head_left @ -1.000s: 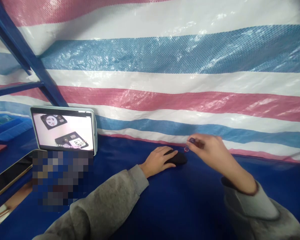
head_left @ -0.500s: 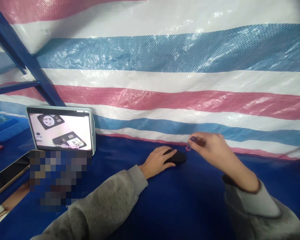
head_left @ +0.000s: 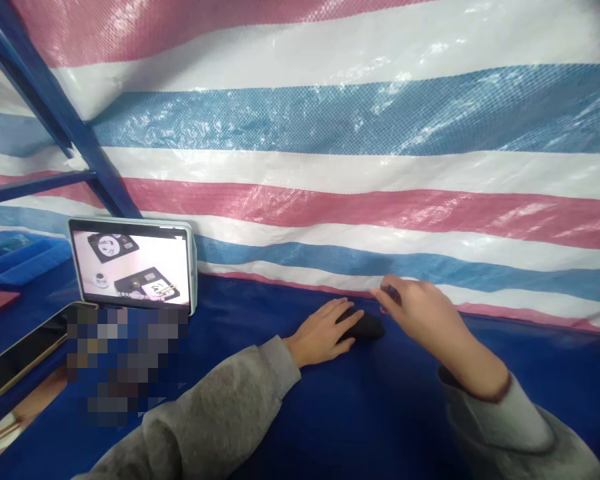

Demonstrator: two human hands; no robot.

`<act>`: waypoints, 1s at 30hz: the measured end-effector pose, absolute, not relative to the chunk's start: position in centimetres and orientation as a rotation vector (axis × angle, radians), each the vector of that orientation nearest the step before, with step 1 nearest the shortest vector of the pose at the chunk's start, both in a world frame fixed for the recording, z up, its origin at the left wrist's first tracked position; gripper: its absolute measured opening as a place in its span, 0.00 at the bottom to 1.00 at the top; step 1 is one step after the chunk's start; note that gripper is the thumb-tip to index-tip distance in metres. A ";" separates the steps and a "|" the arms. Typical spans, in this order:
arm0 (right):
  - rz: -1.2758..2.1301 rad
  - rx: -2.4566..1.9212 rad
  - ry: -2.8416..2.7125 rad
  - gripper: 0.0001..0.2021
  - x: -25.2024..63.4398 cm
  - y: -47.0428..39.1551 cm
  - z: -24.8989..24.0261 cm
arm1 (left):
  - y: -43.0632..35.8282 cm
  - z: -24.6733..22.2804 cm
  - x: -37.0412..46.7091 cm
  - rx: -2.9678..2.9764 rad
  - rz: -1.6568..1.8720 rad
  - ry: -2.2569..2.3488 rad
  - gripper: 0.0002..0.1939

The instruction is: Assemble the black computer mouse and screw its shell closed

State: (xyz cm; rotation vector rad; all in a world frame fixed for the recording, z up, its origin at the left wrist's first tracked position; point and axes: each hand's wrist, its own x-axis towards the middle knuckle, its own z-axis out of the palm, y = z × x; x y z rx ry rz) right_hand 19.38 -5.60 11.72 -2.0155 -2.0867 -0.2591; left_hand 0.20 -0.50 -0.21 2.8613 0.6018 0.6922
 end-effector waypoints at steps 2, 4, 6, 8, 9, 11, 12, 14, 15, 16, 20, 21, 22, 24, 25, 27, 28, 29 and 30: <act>-0.223 -1.976 -2.102 0.13 19.6 -5.5 11.7 | -0.5 -0.2 0.2 2.857 0.682 0.588 0.26; -0.212 -1.944 -2.111 0.12 19.9 -5.4 11.6 | -0.4 -0.3 0.1 2.855 0.675 0.581 0.24; -0.210 -1.919 -2.118 0.14 20.1 -5.3 11.5 | -0.3 -0.4 0.1 2.861 0.672 0.569 0.23; -0.197 -1.893 -2.141 0.16 20.1 -5.3 11.5 | -0.1 -0.6 0.1 2.875 0.676 0.553 0.23; -0.189 -1.883 -2.159 0.16 20.0 -5.3 11.5 | 0.0 -0.7 0.2 2.883 0.682 0.552 0.23; -0.182 -1.894 -2.186 0.16 19.9 -5.4 11.6 | 0.1 -1.0 0.3 2.905 0.699 0.554 0.24; -0.189 -1.918 -2.184 0.15 19.8 -5.4 11.6 | 0.2 -1.1 0.3 2.915 0.709 0.553 0.24; -0.212 -1.970 -2.162 0.15 19.7 -5.5 11.6 | 0.4 -1.3 0.4 2.928 0.726 0.538 0.24; -0.222 -1.984 -2.149 0.15 19.7 -5.5 11.6 | 0.4 -1.3 0.4 2.931 0.734 0.526 0.24; -0.231 -1.986 -2.141 0.16 19.8 -5.5 11.6 | 0.5 -1.3 0.3 2.931 0.742 0.516 0.24; -0.234 -1.950 -2.174 0.19 20.1 -5.5 11.5 | 0.4 -1.2 0.2 2.942 0.763 0.481 0.24; -0.231 -1.960 -2.174 0.19 20.2 -5.5 11.5 | 0.4 -1.1 0.2 2.945 0.763 0.475 0.24; -0.228 -1.980 -2.165 0.18 20.3 -5.5 11.5 | 0.3 -1.1 0.2 2.948 0.760 0.472 0.23; -0.226 -2.007 -2.138 0.17 20.5 -5.5 11.5 | 0.2 -0.9 0.2 2.951 0.749 0.477 0.23; -0.229 -2.003 -2.133 0.17 20.5 -5.4 11.5 | 0.1 -0.8 0.2 2.951 0.744 0.482 0.23; -0.240 -1.965 -2.147 0.18 20.6 -5.4 11.6 | 0.0 -0.7 0.2 2.952 0.729 0.491 0.23; -0.246 -1.944 -2.158 0.18 20.6 -5.4 11.6 | -0.1 -0.6 0.2 2.952 0.722 0.494 0.23; -0.249 -1.932 -2.165 0.18 20.5 -5.5 11.6 | -0.1 -0.6 0.2 2.954 0.715 0.495 0.24; -0.249 -1.933 -2.163 0.18 20.5 -5.5 11.6 | -0.2 -0.5 0.2 2.956 0.709 0.495 0.24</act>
